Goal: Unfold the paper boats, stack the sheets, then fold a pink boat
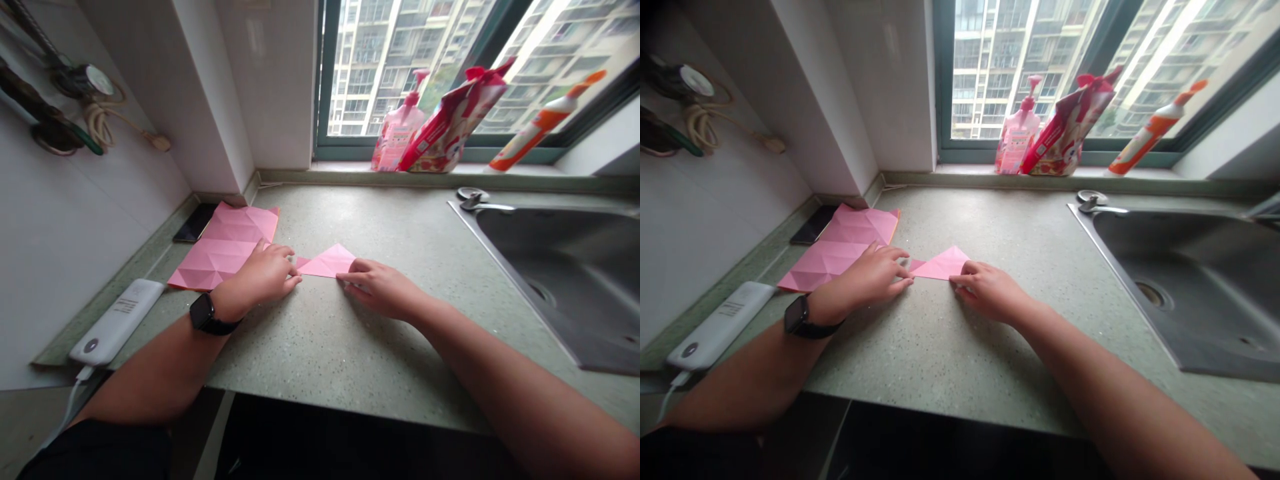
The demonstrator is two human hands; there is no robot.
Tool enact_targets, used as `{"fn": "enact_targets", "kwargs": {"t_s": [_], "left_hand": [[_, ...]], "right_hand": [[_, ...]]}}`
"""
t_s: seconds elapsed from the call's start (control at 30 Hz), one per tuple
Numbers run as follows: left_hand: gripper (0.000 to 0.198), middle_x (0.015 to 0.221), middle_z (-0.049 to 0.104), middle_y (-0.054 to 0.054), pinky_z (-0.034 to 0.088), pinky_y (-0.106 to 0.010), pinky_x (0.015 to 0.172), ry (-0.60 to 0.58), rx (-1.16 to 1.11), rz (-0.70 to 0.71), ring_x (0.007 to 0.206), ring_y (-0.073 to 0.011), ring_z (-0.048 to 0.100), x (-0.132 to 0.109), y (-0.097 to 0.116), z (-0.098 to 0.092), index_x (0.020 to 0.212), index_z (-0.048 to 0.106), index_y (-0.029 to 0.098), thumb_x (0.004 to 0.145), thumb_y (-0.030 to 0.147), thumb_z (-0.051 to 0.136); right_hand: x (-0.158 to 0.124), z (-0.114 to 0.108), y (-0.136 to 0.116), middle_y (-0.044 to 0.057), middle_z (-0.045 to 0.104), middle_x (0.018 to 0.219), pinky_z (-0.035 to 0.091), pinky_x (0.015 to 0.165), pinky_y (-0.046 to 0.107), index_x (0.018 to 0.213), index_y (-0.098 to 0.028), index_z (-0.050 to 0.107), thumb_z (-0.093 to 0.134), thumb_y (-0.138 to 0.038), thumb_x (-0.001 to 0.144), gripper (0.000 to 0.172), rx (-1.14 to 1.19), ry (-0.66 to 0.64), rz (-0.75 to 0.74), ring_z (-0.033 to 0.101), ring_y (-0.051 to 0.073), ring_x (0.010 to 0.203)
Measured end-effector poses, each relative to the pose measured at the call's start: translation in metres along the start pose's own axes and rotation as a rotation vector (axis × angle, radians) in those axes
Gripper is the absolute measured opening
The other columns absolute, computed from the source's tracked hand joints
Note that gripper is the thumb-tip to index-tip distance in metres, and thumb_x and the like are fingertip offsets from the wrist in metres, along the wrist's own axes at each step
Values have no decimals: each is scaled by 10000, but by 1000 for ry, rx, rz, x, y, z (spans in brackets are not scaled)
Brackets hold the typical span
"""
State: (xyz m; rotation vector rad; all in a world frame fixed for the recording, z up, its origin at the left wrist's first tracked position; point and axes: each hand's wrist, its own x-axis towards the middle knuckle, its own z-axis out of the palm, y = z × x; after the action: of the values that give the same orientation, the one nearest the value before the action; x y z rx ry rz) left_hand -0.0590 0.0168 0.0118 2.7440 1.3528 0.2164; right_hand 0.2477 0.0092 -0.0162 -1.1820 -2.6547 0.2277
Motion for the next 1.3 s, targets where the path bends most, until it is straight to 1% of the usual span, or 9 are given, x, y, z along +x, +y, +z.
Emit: {"fn": "enact_targets", "kwargs": {"t_s": [0.23, 0.3, 0.37, 0.47, 0.53, 0.73, 0.9, 1.17, 1.3], "left_hand": [[408, 925, 747, -104, 485, -480, 974, 160, 154, -34, 896, -252, 636, 3, -2, -8, 806, 815, 198, 1080, 398, 589], [378, 931, 740, -98, 504, -444, 921, 218, 132, -33, 898, -250, 642, 6, 0, -11, 851, 796, 188, 1084, 412, 601], [282, 1034, 751, -102, 517, -424, 933, 249, 40, 37, 988, -259, 663, 10, 2, -9, 970, 787, 188, 1085, 382, 618], [151, 1209, 748, -104, 531, -403, 984, 187, -117, 198, 1118, -254, 674, 14, 4, 4, 1128, 761, 193, 1064, 274, 650], [132, 1212, 746, -101, 542, -388, 982, 121, -195, 233, 1115, -244, 681, 17, 4, 15, 1139, 748, 187, 1034, 237, 686], [86, 1108, 746, -94, 546, -361, 915, 92, -223, 152, 1015, -232, 687, 21, 4, 24, 1072, 737, 172, 1018, 213, 685], [229, 1029, 744, -100, 533, -364, 860, 110, -119, 96, 935, -233, 675, 22, 9, 22, 1008, 766, 170, 1070, 191, 547], [253, 993, 732, -109, 526, -399, 855, 99, -11, 32, 936, -264, 662, 19, 16, 23, 1037, 810, 166, 1070, 232, 568], [218, 952, 725, -100, 524, -407, 856, 97, 40, 71, 916, -264, 658, 14, 23, 22, 1049, 807, 182, 1061, 272, 608]], "right_hand": [[0, 1, 2, 91, 769, 1101, 551, 793, 344, 1224, -294, 836, 618, -256, 1064, 273, 3, -6, 5, 718, 230, 964], [0, 1, 2, 91, 769, 1110, 553, 794, 344, 1232, -293, 833, 615, -262, 1067, 275, 12, 3, 7, 719, 226, 959], [0, 2, 3, 91, 773, 1113, 554, 797, 344, 1239, -293, 830, 618, -264, 1065, 276, 21, 16, 2, 719, 223, 953], [0, 4, 4, 88, 779, 1117, 553, 805, 341, 1238, -293, 828, 624, -265, 1059, 273, 27, 37, -14, 717, 221, 950], [0, 4, 5, 87, 778, 1114, 550, 810, 338, 1230, -288, 829, 619, -259, 1062, 271, 26, 45, -19, 715, 217, 949], [1, 2, 7, 89, 780, 1090, 548, 823, 349, 1280, -265, 808, 633, -190, 1032, 312, 4, 122, -53, 709, 219, 953], [1, 3, 7, 81, 798, 1079, 545, 843, 369, 1223, -253, 822, 603, -208, 1055, 280, -9, 202, -112, 709, 214, 936], [1, 4, 5, 64, 800, 1051, 549, 849, 350, 1213, -271, 835, 657, -231, 1046, 248, 0, 95, -89, 713, 204, 947], [2, 5, 4, 79, 797, 1117, 569, 899, 377, 1242, -270, 830, 668, -240, 1049, 254, -21, 83, -97, 708, 224, 1005]]}}
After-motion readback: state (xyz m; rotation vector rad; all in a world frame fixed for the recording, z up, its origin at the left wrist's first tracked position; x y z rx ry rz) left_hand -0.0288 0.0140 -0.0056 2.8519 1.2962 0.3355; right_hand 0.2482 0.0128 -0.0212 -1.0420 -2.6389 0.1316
